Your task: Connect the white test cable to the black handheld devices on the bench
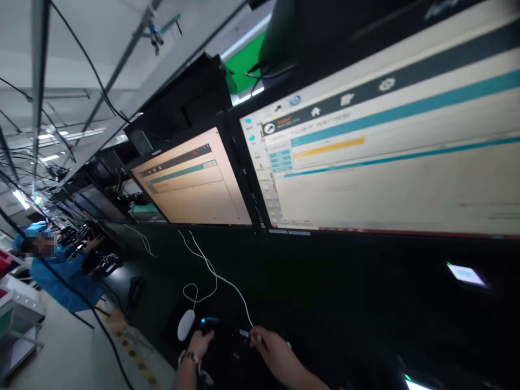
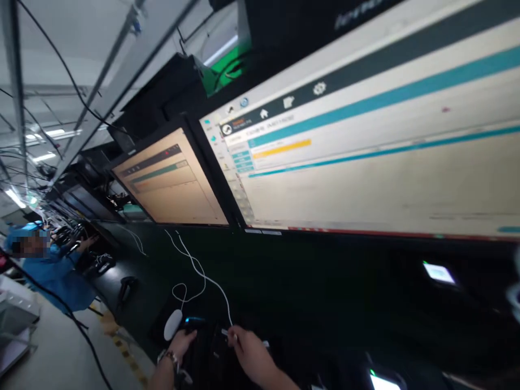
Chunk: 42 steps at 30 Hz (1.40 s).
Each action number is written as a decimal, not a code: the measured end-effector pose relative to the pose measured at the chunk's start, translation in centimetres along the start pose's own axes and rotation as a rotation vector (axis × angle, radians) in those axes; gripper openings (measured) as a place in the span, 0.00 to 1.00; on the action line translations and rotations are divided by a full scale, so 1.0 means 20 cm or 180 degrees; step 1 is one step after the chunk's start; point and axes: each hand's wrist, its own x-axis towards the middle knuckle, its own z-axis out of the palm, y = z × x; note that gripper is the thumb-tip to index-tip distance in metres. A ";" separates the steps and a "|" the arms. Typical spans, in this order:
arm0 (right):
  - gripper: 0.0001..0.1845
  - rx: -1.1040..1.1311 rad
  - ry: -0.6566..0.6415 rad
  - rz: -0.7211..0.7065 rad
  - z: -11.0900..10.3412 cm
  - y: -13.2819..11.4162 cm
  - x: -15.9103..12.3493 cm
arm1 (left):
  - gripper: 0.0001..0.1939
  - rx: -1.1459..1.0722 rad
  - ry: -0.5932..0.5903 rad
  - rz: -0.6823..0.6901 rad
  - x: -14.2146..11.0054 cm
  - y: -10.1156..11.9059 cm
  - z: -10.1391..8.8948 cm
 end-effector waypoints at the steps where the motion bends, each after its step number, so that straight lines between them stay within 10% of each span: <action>1: 0.11 0.0224 0.0048 -0.0010 0.01 0.00 -0.01 | 0.08 0.0143 0.0072 0.0064 0.04 -0.02 0.01; 8: 0.26 0.3260 0.0337 0.1161 0.02 -0.01 -0.09 | 0.25 0.0786 0.0418 0.0368 0.10 -0.11 0.09; 11: 0.28 0.3564 0.0187 0.1457 -0.01 0.01 -0.12 | 0.32 0.1059 0.0767 0.0672 -0.01 -0.14 0.20; 14: 0.34 0.3657 0.0412 0.1247 -0.01 0.01 -0.15 | 0.36 0.1893 0.0185 0.1097 -0.16 -0.16 0.36; 21: 0.40 0.3371 0.0731 0.0953 0.01 -0.07 -0.21 | 0.54 0.2759 -0.0159 0.0368 -0.31 0.00 0.47; 26: 0.34 0.3406 0.0715 0.1200 -0.01 -0.08 -0.24 | 0.40 0.0712 -0.0125 0.0877 -0.36 0.09 0.30; 31: 0.26 0.3384 0.0471 0.1365 -0.01 -0.13 -0.25 | 0.16 -0.0717 -0.0331 0.0302 -0.35 0.08 0.25; 42: 0.22 0.2693 0.0833 0.0514 0.05 -0.33 -0.29 | 0.16 -0.2977 -0.1234 -0.0169 -0.65 0.17 0.20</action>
